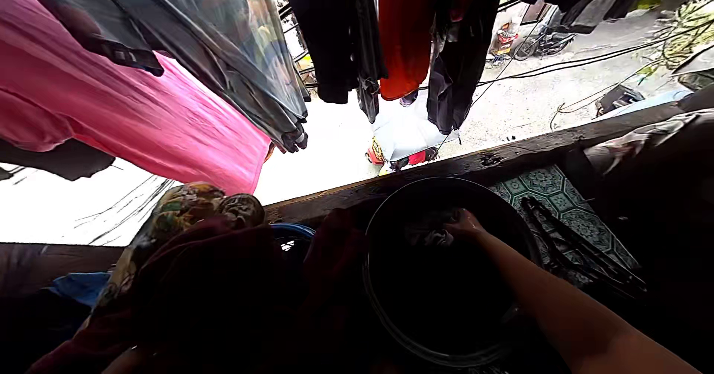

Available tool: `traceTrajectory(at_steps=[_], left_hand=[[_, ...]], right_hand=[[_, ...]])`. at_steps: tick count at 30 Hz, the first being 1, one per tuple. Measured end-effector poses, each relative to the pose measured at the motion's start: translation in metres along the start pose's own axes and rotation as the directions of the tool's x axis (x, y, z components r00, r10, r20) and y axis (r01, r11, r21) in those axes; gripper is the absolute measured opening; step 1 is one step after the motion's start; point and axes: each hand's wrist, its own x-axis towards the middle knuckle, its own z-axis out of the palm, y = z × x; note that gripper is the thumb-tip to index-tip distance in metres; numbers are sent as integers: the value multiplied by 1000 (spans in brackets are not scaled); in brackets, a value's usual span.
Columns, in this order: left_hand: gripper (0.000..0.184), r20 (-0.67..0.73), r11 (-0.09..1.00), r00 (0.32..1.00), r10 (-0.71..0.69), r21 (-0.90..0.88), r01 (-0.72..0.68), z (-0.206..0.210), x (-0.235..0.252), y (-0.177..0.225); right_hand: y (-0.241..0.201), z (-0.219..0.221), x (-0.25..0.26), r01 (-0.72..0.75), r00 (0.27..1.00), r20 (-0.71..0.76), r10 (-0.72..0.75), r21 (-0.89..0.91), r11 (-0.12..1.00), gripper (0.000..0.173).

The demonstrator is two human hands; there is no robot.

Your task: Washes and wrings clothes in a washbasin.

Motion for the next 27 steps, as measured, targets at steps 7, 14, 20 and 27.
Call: traceTrajectory(at_steps=[7, 14, 20, 27], left_hand=[[55, 113, 954, 990, -85, 295, 48, 144, 44, -21], [47, 621, 764, 779, -89, 544, -347, 289, 95, -96], [60, 692, 601, 455, -560, 718, -352, 378, 107, -191], [47, 423, 294, 573, -702, 905, -307, 409, 85, -209]], right_hand=[[-13, -6, -129, 449, 886, -59, -460, -142, 882, 52], [-1, 29, -176, 713, 695, 73, -715, -191, 674, 47], [-7, 12, -174, 697, 691, 266, -672, 3, 717, 48], [17, -50, -155, 652, 755, 49, -654, 46, 756, 38]])
